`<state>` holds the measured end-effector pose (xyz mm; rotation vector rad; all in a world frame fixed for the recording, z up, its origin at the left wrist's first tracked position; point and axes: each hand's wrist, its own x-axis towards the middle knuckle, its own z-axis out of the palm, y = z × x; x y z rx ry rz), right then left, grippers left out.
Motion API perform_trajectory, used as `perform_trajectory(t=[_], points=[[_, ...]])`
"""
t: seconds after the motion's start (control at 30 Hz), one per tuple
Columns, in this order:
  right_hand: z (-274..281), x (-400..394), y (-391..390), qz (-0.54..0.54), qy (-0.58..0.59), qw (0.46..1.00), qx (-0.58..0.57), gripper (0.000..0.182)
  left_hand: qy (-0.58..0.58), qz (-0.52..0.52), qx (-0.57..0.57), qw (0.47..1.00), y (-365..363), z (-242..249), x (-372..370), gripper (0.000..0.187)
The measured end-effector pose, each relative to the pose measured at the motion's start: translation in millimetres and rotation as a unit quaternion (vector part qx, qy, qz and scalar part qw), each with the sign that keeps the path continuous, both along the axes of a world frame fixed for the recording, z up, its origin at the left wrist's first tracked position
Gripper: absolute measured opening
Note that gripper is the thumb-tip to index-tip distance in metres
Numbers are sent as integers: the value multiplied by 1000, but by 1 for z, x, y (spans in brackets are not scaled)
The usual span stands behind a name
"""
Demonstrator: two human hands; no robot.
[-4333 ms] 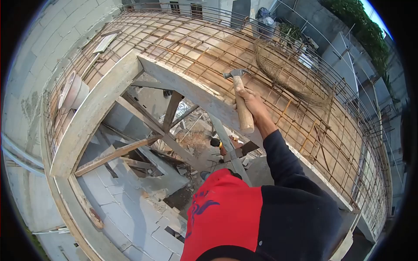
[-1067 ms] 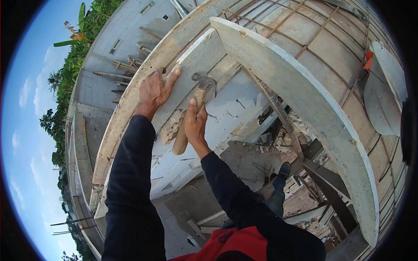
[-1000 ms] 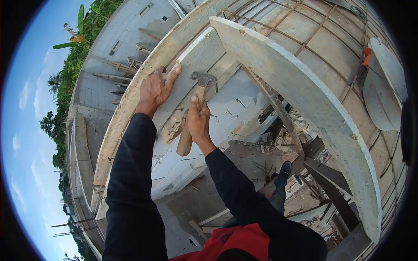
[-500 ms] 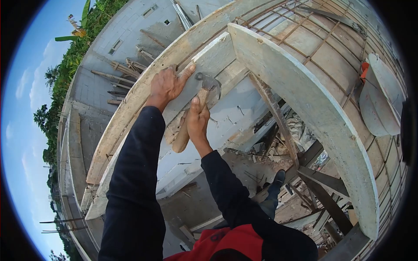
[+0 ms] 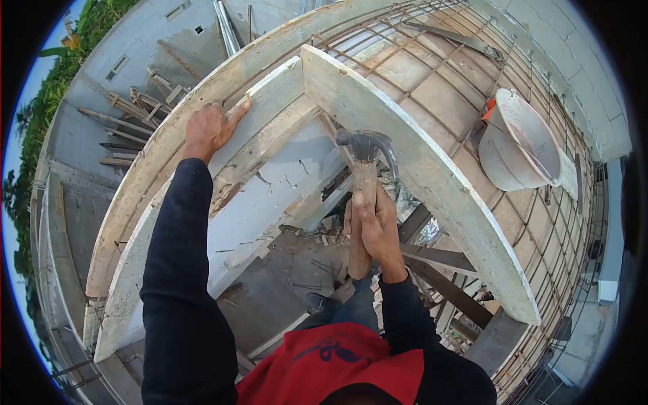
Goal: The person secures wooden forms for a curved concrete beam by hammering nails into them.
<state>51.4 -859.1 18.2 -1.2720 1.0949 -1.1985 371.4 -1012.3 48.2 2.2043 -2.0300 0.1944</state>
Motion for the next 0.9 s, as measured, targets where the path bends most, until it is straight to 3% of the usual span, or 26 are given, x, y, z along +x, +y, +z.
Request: perform_trajectory(t=[0.1,0.17,0.23,0.27,0.3,0.37,0.4,0.43,0.47,0.57,0.67,0.73,0.83,0.9], points=[[53,-116,39,-42,164,985,-28,54,-11,-5,1,1000,2,4,-4,88],[98,-177,67,-186,262,946,-32,59,0,-3,-7,1000,6,7,-6,87],[129,-228,75,-353,367,857,-81,49,-12,7,-19,1000,6,6,-7,86],[138,-265,77,-381,385,840,-34,48,-10,-3,-14,1000,7,6,-9,86],[152,-278,71,-428,449,784,-24,49,-14,4,-12,1000,8,5,-9,86],[139,-362,61,-401,565,720,44,47,-28,13,-6,1000,4,6,-7,85],[128,-393,55,-387,560,723,119,50,-36,14,5,999,2,4,-6,85],[91,-442,49,-383,630,675,34,48,-41,6,-6,999,1,0,-2,84],[72,-464,43,-347,681,643,44,44,-44,2,-19,999,0,-5,2,84],[36,-474,28,-284,706,636,125,37,-31,16,-5,999,3,3,-8,80],[15,-474,23,-269,677,669,149,36,-40,28,24,999,1,2,-3,75],[11,-481,19,-184,689,682,163,33,-35,14,20,999,-1,0,1,73],[54,-490,-20,-252,632,728,81,27,-10,1,19,1000,-2,2,-4,69],[108,-464,-58,-340,525,780,32,21,2,-7,22,1000,-1,0,-3,67]])
